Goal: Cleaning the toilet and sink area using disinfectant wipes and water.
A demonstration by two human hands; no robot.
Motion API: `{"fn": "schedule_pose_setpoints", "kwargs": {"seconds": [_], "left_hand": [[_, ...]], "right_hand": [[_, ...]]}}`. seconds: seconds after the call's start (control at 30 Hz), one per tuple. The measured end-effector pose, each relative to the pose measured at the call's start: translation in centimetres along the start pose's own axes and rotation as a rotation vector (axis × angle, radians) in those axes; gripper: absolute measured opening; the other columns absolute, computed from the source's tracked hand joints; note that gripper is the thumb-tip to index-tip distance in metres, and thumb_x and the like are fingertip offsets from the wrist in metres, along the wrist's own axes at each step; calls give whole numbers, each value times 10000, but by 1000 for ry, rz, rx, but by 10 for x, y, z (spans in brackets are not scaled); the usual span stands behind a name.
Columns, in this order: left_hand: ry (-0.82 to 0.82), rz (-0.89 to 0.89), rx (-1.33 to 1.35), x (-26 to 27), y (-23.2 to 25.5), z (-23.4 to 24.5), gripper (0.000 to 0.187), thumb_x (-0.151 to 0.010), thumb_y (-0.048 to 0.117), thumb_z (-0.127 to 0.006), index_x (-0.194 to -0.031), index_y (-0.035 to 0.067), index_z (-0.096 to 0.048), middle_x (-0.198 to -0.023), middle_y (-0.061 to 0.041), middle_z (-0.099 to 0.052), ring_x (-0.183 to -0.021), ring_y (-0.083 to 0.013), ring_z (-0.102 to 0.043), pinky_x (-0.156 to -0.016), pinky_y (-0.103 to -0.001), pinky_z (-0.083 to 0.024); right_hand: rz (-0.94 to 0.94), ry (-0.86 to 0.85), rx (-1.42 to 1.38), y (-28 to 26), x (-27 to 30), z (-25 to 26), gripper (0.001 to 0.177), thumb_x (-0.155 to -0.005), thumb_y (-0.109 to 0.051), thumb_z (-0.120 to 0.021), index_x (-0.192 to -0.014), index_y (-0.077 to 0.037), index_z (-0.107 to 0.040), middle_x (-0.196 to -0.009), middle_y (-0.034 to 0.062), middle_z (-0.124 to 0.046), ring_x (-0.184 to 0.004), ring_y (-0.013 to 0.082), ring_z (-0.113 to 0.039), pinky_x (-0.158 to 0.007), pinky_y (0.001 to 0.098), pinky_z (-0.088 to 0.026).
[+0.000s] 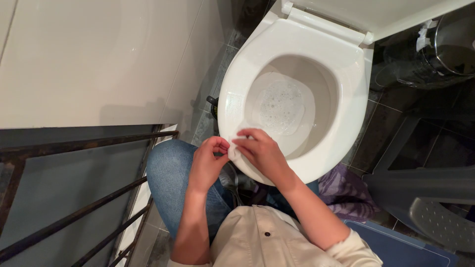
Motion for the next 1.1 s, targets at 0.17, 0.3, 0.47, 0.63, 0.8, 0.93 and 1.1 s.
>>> {"fn": "schedule_pose_setpoints", "kwargs": {"seconds": [0.17, 0.3, 0.47, 0.63, 0.8, 0.93, 1.1], "left_hand": [[-10, -3, 74, -4, -7, 2, 229, -693, 35, -714, -869, 2, -572, -810, -112, -550, -802, -194, -617, -681, -295, -542], [-18, -13, 76, -6, -9, 2, 231, -685, 33, -724, -854, -13, -575, -797, -120, -549, -792, -204, -619, -668, -299, -545], [-23, -9, 61, -8, -9, 3, 233, -674, 43, -736, -838, -14, -580, -785, -116, -556, -779, -201, -624, -668, -293, -547], [-30, 35, 42, -11, -12, 2, 232, -663, 68, -752, -819, 11, -590, -779, -96, -559, -773, -188, -632, -691, -275, -550], [-28, 52, -83, -10, -4, -1, 155, -693, 100, -693, -803, 112, -585, -826, 5, -573, -724, -90, -552, -656, -222, -492], [-41, 48, -59, -10, 4, 3, 228, -657, 73, -752, -815, 11, -600, -759, -105, -567, -755, -198, -634, -685, -277, -552], [-48, 42, -85, -12, 3, 2, 233, -639, 58, -752, -808, 12, -599, -758, -99, -568, -750, -189, -634, -675, -265, -551]], "right_hand": [[-28, 81, -72, 29, -42, -21, 125, -752, -154, -683, -874, -181, -687, -980, -6, -611, -862, 188, -602, -770, 286, -506], [-55, 174, -67, 39, -81, -7, 109, -746, -115, -696, -852, -138, -686, -961, 39, -609, -827, 234, -617, -740, 307, -515], [-92, 306, -53, 82, -116, 9, 113, -750, -78, -706, -857, -108, -690, -950, 71, -592, -812, 248, -622, -720, 316, -525], [-91, 460, 38, 119, -125, 54, 130, -737, -1, -712, -857, -46, -689, -921, 128, -586, -744, 294, -631, -661, 316, -547], [-83, 481, 134, 150, -99, 104, 121, -774, 18, -683, -889, -22, -680, -944, 85, -528, -782, 197, -574, -699, 254, -506], [-149, 521, 319, 145, -54, 136, 195, -715, 46, -761, -886, -28, -704, -911, 138, -575, -803, 302, -609, -703, 295, -541], [-231, 521, 360, 127, 14, 144, 185, -735, 31, -758, -897, -45, -711, -915, 128, -583, -828, 281, -599, -732, 301, -523]]}}
Point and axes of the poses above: each hand's wrist, its own x-axis away from the middle knuckle, its own z-axis out of the back of the hand, y = z × x, the point moved 3 cm from there along -x, towards the middle knuckle
